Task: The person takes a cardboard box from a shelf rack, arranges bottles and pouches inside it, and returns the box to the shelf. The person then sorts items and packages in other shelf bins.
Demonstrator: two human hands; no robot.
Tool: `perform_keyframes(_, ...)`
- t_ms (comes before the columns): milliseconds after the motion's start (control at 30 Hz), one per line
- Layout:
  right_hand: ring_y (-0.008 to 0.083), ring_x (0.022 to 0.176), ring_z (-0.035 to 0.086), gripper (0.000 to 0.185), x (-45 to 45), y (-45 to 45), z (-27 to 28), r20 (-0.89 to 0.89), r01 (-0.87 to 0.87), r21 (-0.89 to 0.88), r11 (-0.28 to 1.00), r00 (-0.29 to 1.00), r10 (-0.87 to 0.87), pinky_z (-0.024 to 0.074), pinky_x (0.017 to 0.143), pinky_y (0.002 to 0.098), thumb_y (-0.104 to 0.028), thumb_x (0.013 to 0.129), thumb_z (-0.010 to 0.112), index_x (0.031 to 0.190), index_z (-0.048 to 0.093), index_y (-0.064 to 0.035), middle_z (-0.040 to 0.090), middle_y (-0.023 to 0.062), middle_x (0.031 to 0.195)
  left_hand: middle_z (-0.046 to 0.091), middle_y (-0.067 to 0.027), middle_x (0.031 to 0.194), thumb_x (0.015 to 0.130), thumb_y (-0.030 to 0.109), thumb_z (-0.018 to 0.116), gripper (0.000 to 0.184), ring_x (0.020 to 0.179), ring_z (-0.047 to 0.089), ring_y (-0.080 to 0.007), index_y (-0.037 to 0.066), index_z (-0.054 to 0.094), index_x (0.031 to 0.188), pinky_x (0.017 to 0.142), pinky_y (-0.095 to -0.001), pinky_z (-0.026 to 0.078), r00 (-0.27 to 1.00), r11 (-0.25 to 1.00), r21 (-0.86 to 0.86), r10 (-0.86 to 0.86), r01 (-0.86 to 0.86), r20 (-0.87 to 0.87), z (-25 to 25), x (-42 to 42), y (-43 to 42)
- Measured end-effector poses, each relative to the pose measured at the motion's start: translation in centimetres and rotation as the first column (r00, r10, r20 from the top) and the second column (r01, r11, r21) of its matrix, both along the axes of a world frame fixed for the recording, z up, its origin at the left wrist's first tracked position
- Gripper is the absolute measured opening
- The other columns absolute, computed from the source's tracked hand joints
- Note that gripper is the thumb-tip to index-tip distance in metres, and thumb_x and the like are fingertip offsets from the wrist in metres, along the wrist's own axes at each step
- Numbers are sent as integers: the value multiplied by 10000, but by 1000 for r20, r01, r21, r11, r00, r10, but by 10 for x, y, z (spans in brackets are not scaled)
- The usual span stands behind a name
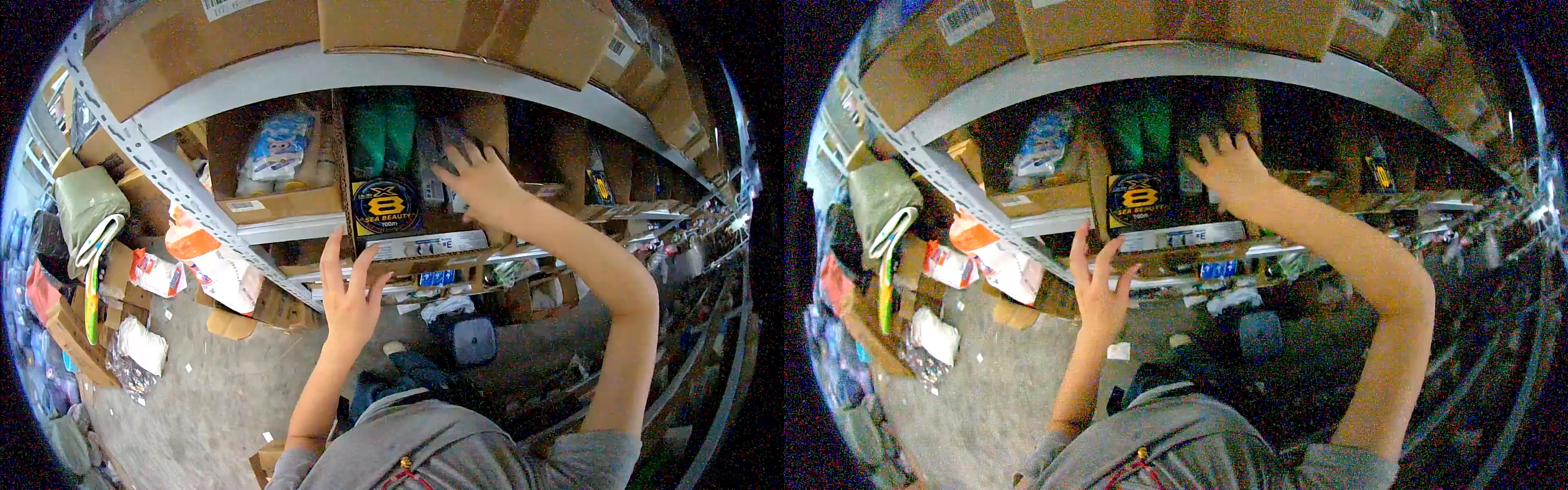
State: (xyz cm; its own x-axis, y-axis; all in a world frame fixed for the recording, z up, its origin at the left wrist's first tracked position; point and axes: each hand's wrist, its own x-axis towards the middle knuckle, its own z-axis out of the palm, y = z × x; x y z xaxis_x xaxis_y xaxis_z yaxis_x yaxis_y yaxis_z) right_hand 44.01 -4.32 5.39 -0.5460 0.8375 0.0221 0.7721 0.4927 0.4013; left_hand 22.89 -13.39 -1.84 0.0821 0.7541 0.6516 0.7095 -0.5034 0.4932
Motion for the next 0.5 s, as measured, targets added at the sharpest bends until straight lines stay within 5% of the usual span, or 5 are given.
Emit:
perform_keyframes(200, 363, 1042, 387, 471, 7, 3, -28, 134, -154, 265, 952, 983, 122, 324, 836, 488, -199, 697, 516, 1142, 408, -92, 349, 205, 1198, 288, -170, 1240, 607, 79, 665, 421, 1103, 326, -324, 97, 522, 1002, 883, -379, 300, 1000, 1000, 10, 16, -15, -26, 1, -3, -5)
perform_keyframes(300, 354, 965, 457, 479, 3, -1, -20, 178, -77, 361, 929, 984, 13, 392, 789, 410, -202, 717, 512, 1163, 366, -104, 384, 185, 1162, 297, -172, 1234, 613, 81, 661, 417, 1099, 329, -329, 96, 520, 1005, 880, -383, 300, 999, 1000, 21, 20, -20, -33, 1, -4, -4)
perform_keyframes(367, 320, 819, 550, 504, 1, -12, -2, -28, 63, 167, 984, 998, -59, 461, 682, 342, -159, 684, 536, 1158, 372, -107, 398, 183, 1157, 302, -173, 1230, 616, 81, 658, 412, 1095, 331, -333, 94, 520, 1004, 877, -385, 302, 999, 999, 25, 26, -25, -39, -1, -5, -3)
perform_keyframes(400, 320, 819, 550, 504, 3, -24, 7, -27, 59, 166, 984, 998, -55, 461, 682, 342, -159, 684, 536, 1158, 372, -107, 398, 183, 1157, 308, -176, 1224, 617, 77, 655, 405, 1089, 336, -337, 91, 521, 999, 877, -387, 303, 999, 999, 33, 30, -29, -41, -2, -5, -1)
perform_keyframes(500, 303, 799, 560, 530, 15, -62, 33, -476, -34, -1, 999, 879, 29, 475, 655, 322, -111, 597, 593, 1098, 428, -67, 442, 183, 1108, 315, -181, 1216, 616, 63, 649, 399, 1078, 345, -345, 84, 521, 994, 875, -389, 306, 998, 998, 36, 44, -42, -43, -6, -6, 5)
